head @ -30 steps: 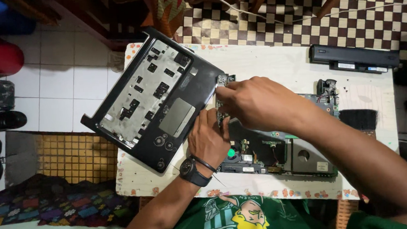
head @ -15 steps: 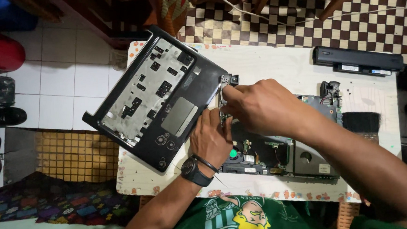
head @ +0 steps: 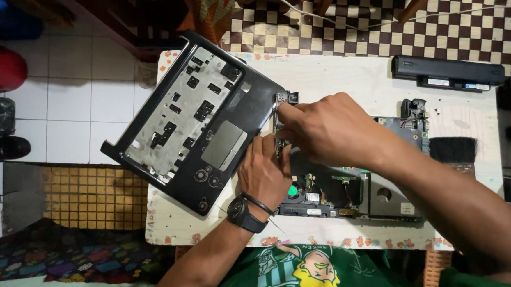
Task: Disassembling and cleaning internal components of a laptop using a screwdriver and a brush
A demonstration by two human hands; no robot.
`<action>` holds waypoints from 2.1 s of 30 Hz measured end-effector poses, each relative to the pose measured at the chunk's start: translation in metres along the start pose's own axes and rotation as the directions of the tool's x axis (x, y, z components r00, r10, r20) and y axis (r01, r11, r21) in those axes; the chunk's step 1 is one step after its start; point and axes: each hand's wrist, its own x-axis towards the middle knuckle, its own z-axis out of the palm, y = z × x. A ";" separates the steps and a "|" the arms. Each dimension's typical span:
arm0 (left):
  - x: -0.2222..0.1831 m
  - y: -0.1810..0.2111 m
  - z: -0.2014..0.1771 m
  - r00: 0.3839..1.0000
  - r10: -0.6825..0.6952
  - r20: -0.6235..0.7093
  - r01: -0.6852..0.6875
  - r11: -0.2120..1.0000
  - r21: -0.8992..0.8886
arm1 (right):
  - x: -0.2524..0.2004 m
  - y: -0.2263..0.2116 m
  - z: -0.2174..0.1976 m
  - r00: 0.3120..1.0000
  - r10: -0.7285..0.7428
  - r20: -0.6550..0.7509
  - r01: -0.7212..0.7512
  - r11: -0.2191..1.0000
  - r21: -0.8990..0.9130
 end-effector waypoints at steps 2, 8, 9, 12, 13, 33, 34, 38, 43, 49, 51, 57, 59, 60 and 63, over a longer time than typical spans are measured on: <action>0.000 0.001 -0.001 1.000 -0.002 0.007 0.002 1.000 0.005 | 0.002 0.001 0.002 1.000 0.004 0.015 -0.004 1.000 0.001; -0.002 0.000 0.003 1.000 -0.015 -0.012 0.015 1.000 -0.023 | -0.002 0.004 0.001 0.998 0.040 0.047 -0.045 0.992 0.117; -0.001 0.001 0.002 1.000 -0.019 -0.012 0.019 0.998 -0.053 | -0.002 0.004 -0.002 0.996 0.045 0.079 -0.055 0.991 0.126; -0.002 -0.004 0.007 1.000 0.002 -0.019 -0.002 1.000 0.014 | -0.001 0.007 -0.009 0.990 0.049 0.129 -0.069 0.985 0.157; -0.002 -0.004 0.007 1.000 0.001 -0.018 -0.001 1.000 0.015 | 0.000 0.007 -0.008 0.990 0.048 0.130 -0.069 0.985 0.158; -0.001 -0.001 0.001 1.000 0.000 -0.010 -0.001 0.998 -0.060 | -0.007 -0.002 -0.005 0.998 -0.007 -0.055 0.007 1.000 0.012; 0.001 0.002 -0.003 1.000 -0.001 -0.010 0.000 0.998 -0.062 | -0.016 0.000 -0.012 0.999 -0.007 -0.054 0.007 1.000 0.011; 0.000 0.005 -0.008 0.994 0.094 -0.049 -0.096 0.994 -0.051 | -0.068 0.003 -0.047 0.963 0.105 -0.248 -0.048 0.973 0.226; -0.002 0.002 -0.018 0.968 -0.054 0.244 0.054 0.999 0.009 | -0.161 0.029 -0.028 0.771 0.494 -0.402 -0.232 0.805 0.546; -0.016 -0.004 -0.045 0.931 0.033 0.364 -0.015 0.999 -0.052 | -0.239 0.067 0.062 0.461 0.820 -0.339 -0.340 0.516 0.787; -0.018 -0.004 -0.054 0.929 0.049 0.368 0.016 0.985 -0.173 | -0.246 0.064 0.065 0.479 0.833 -0.278 -0.333 0.465 0.820; -0.030 -0.008 -0.052 0.930 0.053 0.364 0.002 0.989 -0.150 | -0.252 0.058 0.073 0.533 0.832 -0.156 -0.303 0.360 0.882; -0.032 -0.009 -0.051 0.934 0.049 0.355 0.008 0.988 -0.156 | -0.254 0.056 0.075 0.550 0.825 -0.130 -0.296 0.338 0.893; -0.033 -0.010 -0.051 0.938 0.041 0.346 0.016 0.987 -0.160 | -0.254 0.056 0.076 0.570 0.816 -0.102 -0.289 0.314 0.904; -0.032 -0.010 -0.057 0.937 0.090 0.337 -0.013 0.974 -0.225 | -0.259 0.057 0.101 0.571 0.820 -0.049 -0.309 0.269 0.912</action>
